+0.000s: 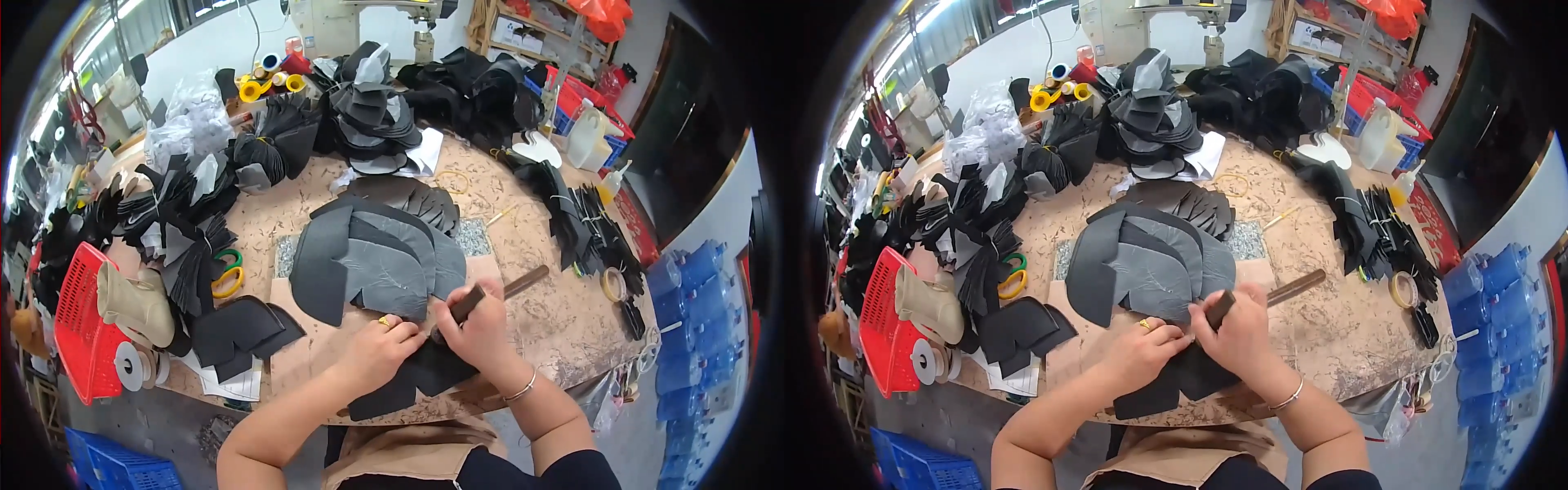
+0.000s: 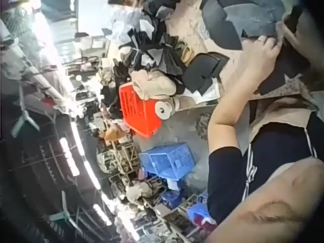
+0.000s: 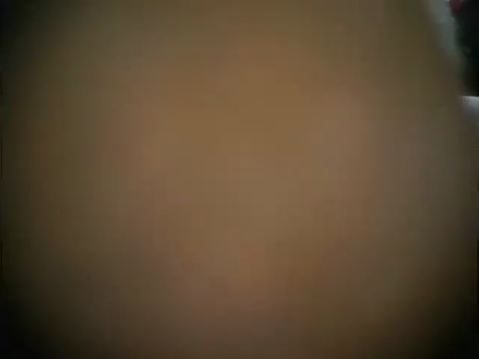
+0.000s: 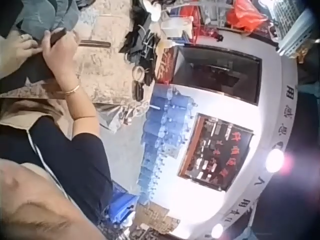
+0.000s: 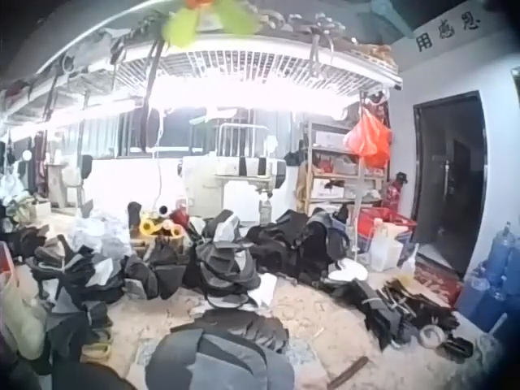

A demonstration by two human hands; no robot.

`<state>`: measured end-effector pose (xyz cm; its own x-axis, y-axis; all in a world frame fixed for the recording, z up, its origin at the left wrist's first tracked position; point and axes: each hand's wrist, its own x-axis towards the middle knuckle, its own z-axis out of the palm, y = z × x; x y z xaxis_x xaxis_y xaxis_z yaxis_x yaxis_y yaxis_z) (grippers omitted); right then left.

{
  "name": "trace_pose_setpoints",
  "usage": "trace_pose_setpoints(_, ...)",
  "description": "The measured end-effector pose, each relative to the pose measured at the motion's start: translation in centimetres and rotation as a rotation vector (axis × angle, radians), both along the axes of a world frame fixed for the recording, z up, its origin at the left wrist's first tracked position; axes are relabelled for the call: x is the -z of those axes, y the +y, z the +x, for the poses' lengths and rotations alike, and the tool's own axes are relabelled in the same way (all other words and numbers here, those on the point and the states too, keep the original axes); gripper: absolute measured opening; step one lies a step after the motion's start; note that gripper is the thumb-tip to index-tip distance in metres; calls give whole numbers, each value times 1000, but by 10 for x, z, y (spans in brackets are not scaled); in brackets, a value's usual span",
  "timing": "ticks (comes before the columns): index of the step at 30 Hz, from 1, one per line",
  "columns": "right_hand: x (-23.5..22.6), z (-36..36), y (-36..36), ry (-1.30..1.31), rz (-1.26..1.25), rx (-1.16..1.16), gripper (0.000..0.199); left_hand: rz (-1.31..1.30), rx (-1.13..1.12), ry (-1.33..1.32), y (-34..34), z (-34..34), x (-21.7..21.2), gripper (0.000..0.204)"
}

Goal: Hammering and applying adhesive tape to shoe components on a workbench.

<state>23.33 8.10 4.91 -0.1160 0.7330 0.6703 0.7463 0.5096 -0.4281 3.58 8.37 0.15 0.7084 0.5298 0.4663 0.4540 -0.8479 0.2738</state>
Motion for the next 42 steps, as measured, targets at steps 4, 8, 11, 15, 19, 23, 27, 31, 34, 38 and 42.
trace_pose_setpoints(4, -6, 5, 10, 34, -59, -53, 15, 49, -40, 143, -10, 2, -9, 33)
trace_pose_setpoints(8, -20, -1, -11, 205, 131, -13, 13, 75, -109, 178, -17, 3, -12, 31)
trace_pose_setpoints(11, 6, -9, -7, 75, 76, -39, 13, 39, -95, 80, -16, 5, -8, 31)
trace_pose_setpoints(15, 13, -3, 2, 45, 37, -79, 12, 6, -69, 28, -9, 1, 0, 30)
trace_pose_setpoints(19, -16, 2, -4, 159, 108, -65, 13, -5, -109, 80, -15, 0, -5, 29)
trace_pose_setpoints(23, 16, -15, -1, 54, 111, -9, 12, 60, -112, 51, -14, 2, -5, 28)
trace_pose_setpoints(27, 2, -1, 5, 9, 104, -116, 13, 61, -127, 71, -13, 2, -2, 27)
trace_pose_setpoints(31, -4, -7, -7, 130, 211, -27, 15, 65, -131, 53, -16, 1, -5, 25)
trace_pose_setpoints(34, 15, -11, -3, 70, 78, -54, 15, -29, -109, -16, -10, -1, 2, 25)
trace_pose_setpoints(38, 12, -10, 2, 53, 89, -60, 14, -159, -73, 0, -8, -5, -1, 25)
trace_pose_setpoints(42, -9, -9, -1, 53, 125, -84, 12, -11, -124, 155, -18, 0, -11, 25)
